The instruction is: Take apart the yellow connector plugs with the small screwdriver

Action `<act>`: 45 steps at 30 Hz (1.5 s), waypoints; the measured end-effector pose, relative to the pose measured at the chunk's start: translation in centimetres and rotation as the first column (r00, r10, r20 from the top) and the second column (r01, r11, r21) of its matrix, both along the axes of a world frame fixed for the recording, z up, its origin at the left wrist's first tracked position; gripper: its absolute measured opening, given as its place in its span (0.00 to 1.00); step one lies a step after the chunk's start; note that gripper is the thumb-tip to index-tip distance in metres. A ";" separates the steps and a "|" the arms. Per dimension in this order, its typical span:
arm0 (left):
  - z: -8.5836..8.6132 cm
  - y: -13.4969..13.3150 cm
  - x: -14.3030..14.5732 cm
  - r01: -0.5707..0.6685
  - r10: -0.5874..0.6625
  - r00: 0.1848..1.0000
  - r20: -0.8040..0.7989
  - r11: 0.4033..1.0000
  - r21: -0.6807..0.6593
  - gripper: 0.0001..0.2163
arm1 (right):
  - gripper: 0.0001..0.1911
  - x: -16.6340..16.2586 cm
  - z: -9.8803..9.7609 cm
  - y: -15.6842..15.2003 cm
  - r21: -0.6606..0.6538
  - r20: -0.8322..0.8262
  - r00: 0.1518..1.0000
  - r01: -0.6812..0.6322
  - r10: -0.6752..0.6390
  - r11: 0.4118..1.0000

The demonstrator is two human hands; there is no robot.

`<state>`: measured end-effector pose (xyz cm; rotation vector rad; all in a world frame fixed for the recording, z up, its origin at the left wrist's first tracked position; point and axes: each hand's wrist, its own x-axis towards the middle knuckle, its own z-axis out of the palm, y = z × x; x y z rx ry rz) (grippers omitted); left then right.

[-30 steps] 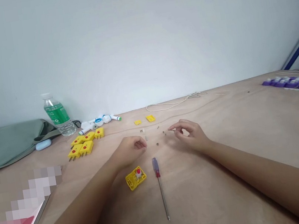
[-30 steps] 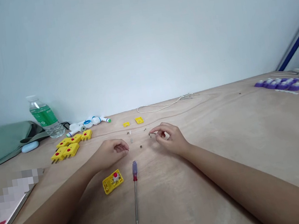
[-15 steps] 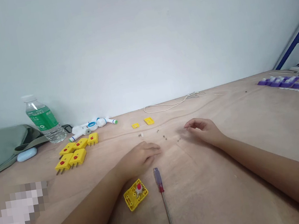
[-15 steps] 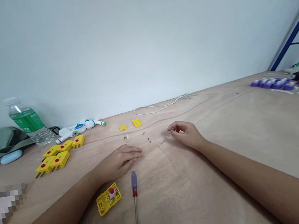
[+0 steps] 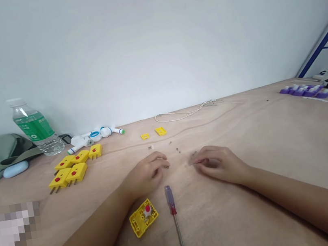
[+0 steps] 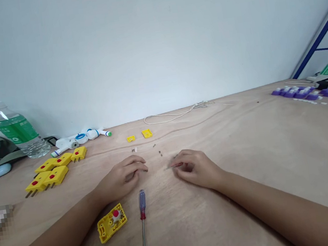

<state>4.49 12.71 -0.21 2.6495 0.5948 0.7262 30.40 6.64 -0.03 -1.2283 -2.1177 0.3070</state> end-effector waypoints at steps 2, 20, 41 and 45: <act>0.0 0.0 -0.1 -0.037 0.037 0.999 0.038 0.999 0.004 0.17 | 0.11 -0.2 0.0 0.0 0.010 0.026 0.999 -0.031 0.030 0.999; -0.4 -1.7 -2.7 -0.524 0.609 0.650 0.454 0.792 -0.313 0.08 | 0.10 2.5 0.1 1.4 0.129 0.182 0.938 -0.320 0.295 0.939; 0.4 -11.1 -6.3 -0.474 0.461 0.881 -0.107 0.856 -0.207 0.12 | 0.13 -12.2 4.4 -2.1 -0.118 0.179 0.884 -0.416 0.432 0.902; 0.4 -11.2 -6.4 -0.447 0.444 0.894 -0.069 0.863 -0.236 0.11 | 0.10 -13.1 4.8 -1.1 -0.248 0.231 0.808 -0.489 0.542 0.836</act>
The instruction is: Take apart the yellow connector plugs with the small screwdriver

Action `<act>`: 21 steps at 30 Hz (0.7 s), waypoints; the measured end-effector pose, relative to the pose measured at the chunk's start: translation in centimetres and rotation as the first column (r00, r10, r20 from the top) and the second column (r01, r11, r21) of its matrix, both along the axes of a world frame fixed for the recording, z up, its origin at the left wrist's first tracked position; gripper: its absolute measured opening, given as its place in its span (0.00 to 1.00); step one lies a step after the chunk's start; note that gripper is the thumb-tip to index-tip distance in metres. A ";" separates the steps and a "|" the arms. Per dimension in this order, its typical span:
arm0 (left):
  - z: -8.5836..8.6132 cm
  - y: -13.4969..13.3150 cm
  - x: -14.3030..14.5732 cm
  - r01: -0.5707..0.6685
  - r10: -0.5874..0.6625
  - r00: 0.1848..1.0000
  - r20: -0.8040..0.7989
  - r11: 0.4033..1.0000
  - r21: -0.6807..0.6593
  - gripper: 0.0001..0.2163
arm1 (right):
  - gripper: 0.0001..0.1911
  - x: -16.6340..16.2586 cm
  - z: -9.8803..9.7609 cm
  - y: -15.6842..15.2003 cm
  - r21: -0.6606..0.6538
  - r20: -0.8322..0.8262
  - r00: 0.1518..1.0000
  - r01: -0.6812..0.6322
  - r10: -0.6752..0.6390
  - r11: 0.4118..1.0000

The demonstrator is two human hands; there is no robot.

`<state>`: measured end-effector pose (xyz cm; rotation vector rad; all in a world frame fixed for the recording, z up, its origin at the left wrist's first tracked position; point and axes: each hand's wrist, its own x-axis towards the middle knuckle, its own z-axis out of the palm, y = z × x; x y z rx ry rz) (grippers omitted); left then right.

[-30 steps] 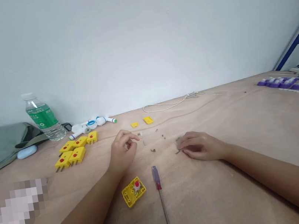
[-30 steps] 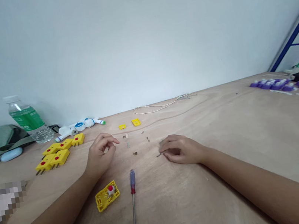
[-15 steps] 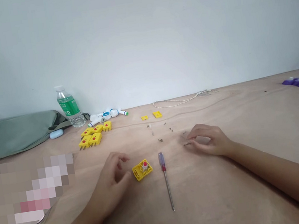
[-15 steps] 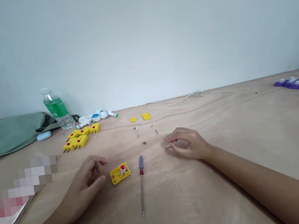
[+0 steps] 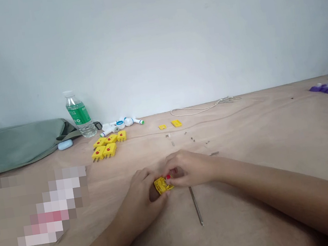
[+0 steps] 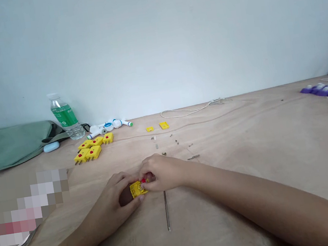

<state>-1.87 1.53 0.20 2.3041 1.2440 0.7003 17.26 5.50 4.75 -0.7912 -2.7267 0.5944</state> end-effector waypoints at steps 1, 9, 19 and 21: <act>0.0 0.0 0.0 0.004 -0.004 1.000 0.008 1.000 0.001 0.11 | 0.10 0.2 0.1 0.2 -0.025 0.016 0.999 -0.036 0.037 0.999; 0.4 -0.1 0.1 0.071 -0.070 0.997 0.015 0.997 -0.038 0.10 | 0.12 1.2 -0.5 0.3 0.003 0.063 0.993 -0.101 0.101 0.995; 0.1 0.1 0.1 0.036 -0.036 0.999 0.022 0.999 -0.016 0.13 | 0.10 1.9 1.5 0.5 0.194 -0.140 0.988 0.094 -0.067 0.977; 0.0 0.0 0.1 0.043 -0.043 0.999 0.019 0.999 -0.010 0.12 | 0.09 2.6 2.5 0.8 0.213 -0.251 0.960 0.177 -0.121 0.961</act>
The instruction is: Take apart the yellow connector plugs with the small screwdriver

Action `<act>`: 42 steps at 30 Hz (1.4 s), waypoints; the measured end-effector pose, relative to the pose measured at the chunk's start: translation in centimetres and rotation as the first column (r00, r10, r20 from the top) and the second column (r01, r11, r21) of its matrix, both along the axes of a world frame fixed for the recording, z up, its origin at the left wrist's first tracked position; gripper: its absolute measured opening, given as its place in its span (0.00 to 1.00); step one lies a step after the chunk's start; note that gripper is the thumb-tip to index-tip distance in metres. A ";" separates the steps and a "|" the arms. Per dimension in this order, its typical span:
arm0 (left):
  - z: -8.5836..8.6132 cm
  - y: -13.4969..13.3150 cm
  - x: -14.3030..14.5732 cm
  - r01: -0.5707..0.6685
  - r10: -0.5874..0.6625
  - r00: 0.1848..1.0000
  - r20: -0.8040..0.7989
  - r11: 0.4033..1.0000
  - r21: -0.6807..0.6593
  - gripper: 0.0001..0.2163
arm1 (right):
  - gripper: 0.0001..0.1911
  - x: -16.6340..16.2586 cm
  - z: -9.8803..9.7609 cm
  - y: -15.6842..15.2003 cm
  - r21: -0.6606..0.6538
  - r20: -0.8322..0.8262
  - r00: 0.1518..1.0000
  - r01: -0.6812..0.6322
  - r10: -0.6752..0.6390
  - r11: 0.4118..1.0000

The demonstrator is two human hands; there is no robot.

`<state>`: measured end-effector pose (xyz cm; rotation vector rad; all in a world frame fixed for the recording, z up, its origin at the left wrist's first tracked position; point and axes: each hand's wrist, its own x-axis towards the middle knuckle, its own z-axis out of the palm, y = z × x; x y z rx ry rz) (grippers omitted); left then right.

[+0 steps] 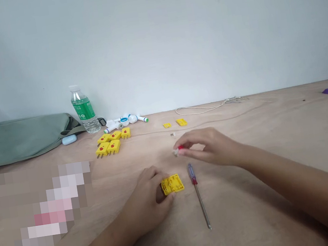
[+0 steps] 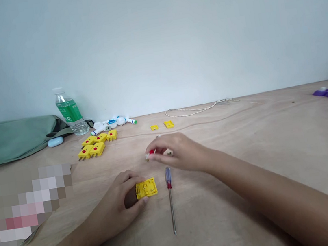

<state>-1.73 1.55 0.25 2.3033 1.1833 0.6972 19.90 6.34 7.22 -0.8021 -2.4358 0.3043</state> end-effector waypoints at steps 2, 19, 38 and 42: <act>0.1 -0.1 0.0 0.005 -0.005 1.000 -0.006 1.000 0.000 0.11 | 0.08 1.1 1.0 0.5 -0.015 -0.135 0.988 0.079 -0.081 0.997; -0.1 2.2 0.5 -0.264 0.257 0.964 0.061 0.935 0.235 0.11 | 0.10 11.4 2.5 5.8 -0.361 0.094 0.815 0.562 -0.571 0.744; -0.5 4.1 1.9 -0.316 0.300 0.949 0.097 0.896 0.312 0.10 | 0.09 15.3 1.2 6.9 -0.529 0.505 0.790 0.601 -0.348 0.598; -0.5 4.2 1.7 -0.321 0.306 0.947 0.097 0.901 0.291 0.10 | 0.10 15.8 0.8 7.5 -0.430 0.482 0.785 0.598 -0.388 0.676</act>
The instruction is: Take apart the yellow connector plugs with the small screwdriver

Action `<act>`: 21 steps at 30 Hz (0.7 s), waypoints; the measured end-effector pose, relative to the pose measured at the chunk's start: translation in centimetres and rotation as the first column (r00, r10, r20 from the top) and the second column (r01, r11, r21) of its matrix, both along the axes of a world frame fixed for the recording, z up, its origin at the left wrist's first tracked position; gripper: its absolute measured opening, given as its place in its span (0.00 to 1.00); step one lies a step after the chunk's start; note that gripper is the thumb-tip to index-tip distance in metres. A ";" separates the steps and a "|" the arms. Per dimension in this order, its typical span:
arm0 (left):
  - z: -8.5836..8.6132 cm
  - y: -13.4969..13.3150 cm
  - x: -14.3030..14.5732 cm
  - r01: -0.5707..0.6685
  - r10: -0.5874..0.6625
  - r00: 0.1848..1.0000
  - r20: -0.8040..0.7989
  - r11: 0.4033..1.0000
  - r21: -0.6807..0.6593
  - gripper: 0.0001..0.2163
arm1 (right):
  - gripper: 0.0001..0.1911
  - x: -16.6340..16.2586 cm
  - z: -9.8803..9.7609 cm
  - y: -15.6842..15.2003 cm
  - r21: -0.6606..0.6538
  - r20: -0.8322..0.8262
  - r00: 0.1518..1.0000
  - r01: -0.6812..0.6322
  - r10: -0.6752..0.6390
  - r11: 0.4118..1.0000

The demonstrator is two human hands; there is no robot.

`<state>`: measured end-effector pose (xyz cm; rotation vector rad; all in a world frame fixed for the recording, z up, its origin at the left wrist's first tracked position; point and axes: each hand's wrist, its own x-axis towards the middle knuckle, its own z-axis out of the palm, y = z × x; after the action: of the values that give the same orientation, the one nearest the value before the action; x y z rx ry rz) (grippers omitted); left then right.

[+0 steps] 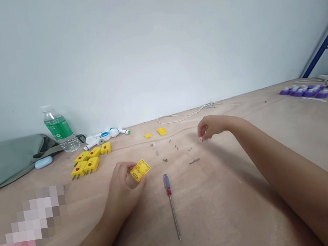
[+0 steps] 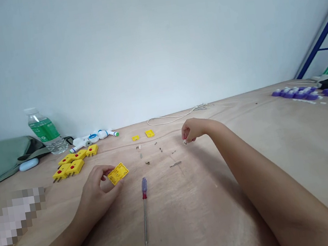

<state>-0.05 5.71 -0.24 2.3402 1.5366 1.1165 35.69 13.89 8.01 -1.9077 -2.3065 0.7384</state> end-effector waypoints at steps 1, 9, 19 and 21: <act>0.0 0.0 0.0 0.003 -0.003 1.000 -0.001 1.000 -0.001 0.10 | 0.10 0.1 -0.1 0.1 0.037 0.002 1.000 -0.008 0.008 0.999; 0.1 0.0 0.0 -0.004 0.004 1.000 -0.012 1.000 -0.004 0.10 | 0.11 -2.7 -2.3 0.7 0.326 -0.053 0.996 -0.055 0.076 0.944; 0.0 0.0 -0.1 -0.011 0.010 1.000 -0.018 0.999 -0.034 0.11 | 0.12 -3.7 -3.9 1.7 0.380 0.086 0.990 -0.138 0.114 0.915; 0.0 0.0 -0.1 -0.007 0.006 1.000 -0.019 0.999 -0.033 0.11 | 0.12 -3.3 -3.8 1.7 0.373 0.084 0.991 -0.130 0.106 0.919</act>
<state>-0.20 5.72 -0.29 2.3329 1.5578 1.0646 32.39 15.62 4.24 -1.6518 -2.3991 0.2150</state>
